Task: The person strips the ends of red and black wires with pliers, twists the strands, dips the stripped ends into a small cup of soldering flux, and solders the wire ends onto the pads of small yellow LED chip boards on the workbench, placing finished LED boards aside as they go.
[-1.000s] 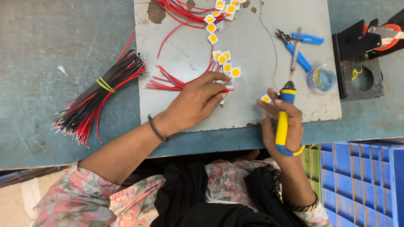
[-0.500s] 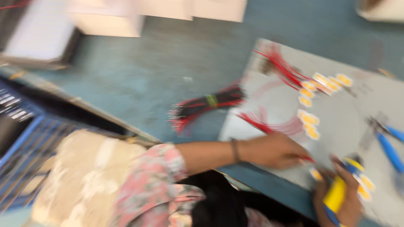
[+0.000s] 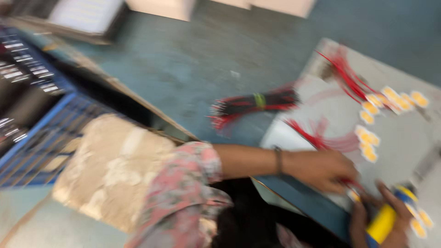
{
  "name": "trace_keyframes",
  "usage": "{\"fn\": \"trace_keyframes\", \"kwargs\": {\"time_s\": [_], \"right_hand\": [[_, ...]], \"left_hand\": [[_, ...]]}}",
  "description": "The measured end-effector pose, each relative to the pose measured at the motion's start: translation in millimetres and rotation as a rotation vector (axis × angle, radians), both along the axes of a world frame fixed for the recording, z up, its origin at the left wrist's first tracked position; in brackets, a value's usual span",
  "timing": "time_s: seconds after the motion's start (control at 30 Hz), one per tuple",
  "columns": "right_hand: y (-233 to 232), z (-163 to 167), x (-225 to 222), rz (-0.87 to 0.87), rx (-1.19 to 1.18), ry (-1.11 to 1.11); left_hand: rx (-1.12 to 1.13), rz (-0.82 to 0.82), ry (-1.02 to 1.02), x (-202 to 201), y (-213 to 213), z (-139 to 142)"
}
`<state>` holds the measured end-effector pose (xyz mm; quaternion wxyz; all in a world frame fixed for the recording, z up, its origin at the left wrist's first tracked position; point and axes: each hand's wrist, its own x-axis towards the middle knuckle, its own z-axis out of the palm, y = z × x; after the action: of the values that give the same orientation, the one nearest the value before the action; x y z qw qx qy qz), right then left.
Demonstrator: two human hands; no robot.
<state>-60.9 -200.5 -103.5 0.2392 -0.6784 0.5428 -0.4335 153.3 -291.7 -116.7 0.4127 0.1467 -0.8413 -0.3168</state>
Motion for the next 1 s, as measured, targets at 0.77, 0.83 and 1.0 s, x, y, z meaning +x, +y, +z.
{"fn": "trace_keyframes", "kwargs": {"time_s": [0.77, 0.83, 1.0], "right_hand": [[21, 51, 5, 0.007, -0.088, 0.082], [27, 48, 2, -0.015, -0.081, -0.003], [48, 42, -21, -0.107, -0.124, -0.278]], "left_hand": [[-0.083, 0.018, -0.445, 0, 19, 69], [-0.04, 0.006, -0.417, 1, 19, 70], [0.025, -0.005, -0.373, 4, 19, 72]]}}
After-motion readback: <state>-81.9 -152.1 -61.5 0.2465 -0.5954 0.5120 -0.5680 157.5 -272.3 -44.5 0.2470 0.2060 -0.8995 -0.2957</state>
